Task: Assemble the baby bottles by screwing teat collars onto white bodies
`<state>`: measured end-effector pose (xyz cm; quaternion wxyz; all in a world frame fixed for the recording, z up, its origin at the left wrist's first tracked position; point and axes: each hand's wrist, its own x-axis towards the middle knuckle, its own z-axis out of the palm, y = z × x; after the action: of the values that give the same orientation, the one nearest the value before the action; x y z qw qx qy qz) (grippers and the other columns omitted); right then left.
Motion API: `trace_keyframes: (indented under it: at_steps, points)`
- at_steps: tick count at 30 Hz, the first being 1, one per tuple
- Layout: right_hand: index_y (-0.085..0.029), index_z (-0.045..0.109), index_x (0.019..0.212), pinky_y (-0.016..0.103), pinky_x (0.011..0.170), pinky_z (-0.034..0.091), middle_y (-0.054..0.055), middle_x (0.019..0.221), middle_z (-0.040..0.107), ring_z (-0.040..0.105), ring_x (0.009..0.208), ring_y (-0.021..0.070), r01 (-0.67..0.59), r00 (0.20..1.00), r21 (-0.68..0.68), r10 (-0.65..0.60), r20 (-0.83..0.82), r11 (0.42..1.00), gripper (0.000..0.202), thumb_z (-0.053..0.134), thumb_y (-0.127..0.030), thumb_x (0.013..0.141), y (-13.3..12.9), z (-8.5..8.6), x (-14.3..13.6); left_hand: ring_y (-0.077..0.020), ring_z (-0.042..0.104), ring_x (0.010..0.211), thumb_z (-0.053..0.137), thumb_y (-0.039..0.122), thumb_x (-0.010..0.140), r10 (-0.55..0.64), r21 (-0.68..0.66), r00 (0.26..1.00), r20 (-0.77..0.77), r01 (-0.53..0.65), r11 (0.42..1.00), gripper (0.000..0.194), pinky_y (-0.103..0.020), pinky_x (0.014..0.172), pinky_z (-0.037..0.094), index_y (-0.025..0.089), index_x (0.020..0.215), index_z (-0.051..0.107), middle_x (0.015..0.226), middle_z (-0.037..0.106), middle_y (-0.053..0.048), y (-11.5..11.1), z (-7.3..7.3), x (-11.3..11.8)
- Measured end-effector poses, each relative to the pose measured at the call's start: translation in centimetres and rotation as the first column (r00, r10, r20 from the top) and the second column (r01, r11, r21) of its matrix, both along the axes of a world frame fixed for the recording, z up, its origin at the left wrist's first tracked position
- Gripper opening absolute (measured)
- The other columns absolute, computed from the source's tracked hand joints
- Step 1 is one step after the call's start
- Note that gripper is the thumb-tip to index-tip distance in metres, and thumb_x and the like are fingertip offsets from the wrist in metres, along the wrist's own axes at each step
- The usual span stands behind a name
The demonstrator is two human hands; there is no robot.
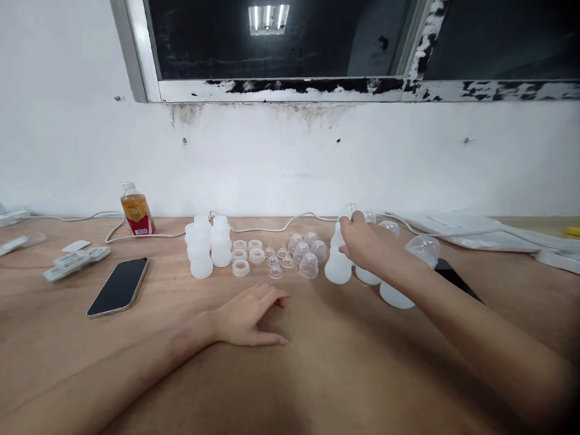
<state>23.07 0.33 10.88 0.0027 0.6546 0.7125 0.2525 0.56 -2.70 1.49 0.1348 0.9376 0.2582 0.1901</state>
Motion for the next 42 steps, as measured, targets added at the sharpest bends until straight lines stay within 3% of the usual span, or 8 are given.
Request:
trace_keyframes:
  at_steps: [12, 22, 27, 30, 34, 37, 39, 42]
  points:
    - [-0.003, 0.037, 0.113, 0.030, 0.056, 0.042, 0.022, 0.107, 0.046, 0.057, 0.079, 0.0246, -0.029, 0.999, 0.129, 0.032, -0.022, 0.991, 0.039, 0.041, -0.011, 0.075, 3.0, -1.7, 1.1, -0.0210, 0.047, 0.095, 0.052, 0.046, 0.070, -0.008, 0.002, 1.000, 0.001, 0.008, 1.000, 0.056, -0.036, 0.084, 0.037, 0.018, 0.115, 0.034, 0.105, 0.050, -0.009, 0.1, -0.2, 0.0]
    - [-0.005, 0.022, 0.127, 0.037, 0.063, 0.046, 0.023, 0.133, 0.020, 0.056, 0.084, 0.0259, -0.062, 0.994, 0.114, 0.072, -0.086, 0.992, 0.058, 0.042, -0.013, 0.073, 4.4, -2.7, 1.9, -0.0200, 0.047, 0.094, 0.052, 0.045, 0.070, -0.006, 0.016, 1.000, -0.004, 0.006, 1.000, 0.054, -0.034, 0.085, 0.037, 0.018, 0.113, 0.035, 0.103, 0.050, -0.008, 0.0, 0.0, 0.1]
    - [-0.014, 0.021, 0.129, 0.039, 0.060, 0.047, 0.019, 0.137, 0.013, 0.056, 0.082, 0.0262, -0.081, 0.987, 0.147, 0.100, -0.126, 0.986, 0.056, 0.041, -0.020, 0.077, 3.5, -2.2, 1.3, -0.0206, 0.046, 0.096, 0.050, 0.046, 0.071, -0.009, 0.036, 1.000, -0.026, 0.010, 0.999, 0.051, -0.034, 0.085, 0.038, 0.018, 0.112, 0.038, 0.106, 0.049, -0.009, 0.0, 0.0, 0.1]
    - [-0.017, 0.024, 0.128, 0.041, 0.061, 0.047, 0.014, 0.138, 0.009, 0.053, 0.091, 0.0289, -0.220, 0.952, 0.230, 0.260, -0.160, 0.948, 0.050, 0.036, -0.023, 0.081, 1.6, -2.3, -0.6, -0.0210, 0.045, 0.100, 0.049, 0.047, 0.072, -0.010, 0.073, 0.998, -0.061, 0.014, 0.997, 0.049, -0.034, 0.088, 0.036, 0.017, 0.111, 0.042, 0.110, 0.047, -0.010, 0.0, 0.0, 0.1]
    - [-0.015, 0.028, 0.128, 0.041, 0.084, 0.041, 0.011, 0.135, 0.023, 0.039, 0.112, 0.0269, -0.576, 0.756, 0.124, 0.585, -0.294, 0.808, 0.045, 0.029, -0.028, 0.084, -1.2, -5.4, -3.8, -0.0252, 0.038, 0.109, 0.043, 0.053, 0.073, 0.100, 0.109, 0.988, -0.114, -0.087, 0.990, 0.061, -0.040, 0.093, 0.031, 0.013, 0.119, 0.036, 0.121, 0.040, -0.014, 0.0, -0.2, 0.0]
    - [-0.007, 0.025, 0.129, 0.041, 0.098, 0.028, 0.015, 0.134, 0.025, 0.022, 0.123, 0.0248, -0.762, 0.602, -0.064, 0.668, -0.437, 0.645, 0.055, 0.029, -0.037, 0.083, -2.4, -9.1, -5.3, -0.0269, 0.030, 0.118, 0.038, 0.056, 0.073, 0.160, 0.103, 0.975, -0.151, -0.146, 0.984, 0.071, -0.043, 0.096, 0.025, 0.010, 0.125, 0.026, 0.129, 0.032, -0.016, 0.0, -0.5, 0.0]
    - [-0.005, 0.023, 0.129, 0.041, 0.100, 0.023, 0.016, 0.134, 0.023, 0.019, 0.124, 0.0229, -0.768, 0.589, -0.117, 0.624, -0.513, 0.629, 0.055, 0.027, -0.036, 0.084, -2.8, -10.7, -5.7, -0.0267, 0.026, 0.121, 0.036, 0.058, 0.073, 0.168, 0.082, 0.968, -0.185, -0.155, 0.985, 0.076, -0.043, 0.098, 0.022, 0.008, 0.128, 0.021, 0.132, 0.028, -0.017, 0.0, -0.6, -0.1]
    - [-0.003, 0.020, 0.130, 0.043, 0.101, 0.020, 0.017, 0.135, 0.019, 0.014, 0.125, 0.0232, -0.729, 0.621, -0.147, 0.557, -0.552, 0.668, 0.059, 0.028, -0.037, 0.083, -2.9, -11.5, -5.6, -0.0265, 0.018, 0.124, 0.032, 0.060, 0.074, 0.163, 0.054, 0.961, -0.222, -0.155, 0.986, 0.081, -0.042, 0.101, 0.017, 0.005, 0.130, 0.013, 0.135, 0.019, -0.019, 0.3, -0.7, -0.5]
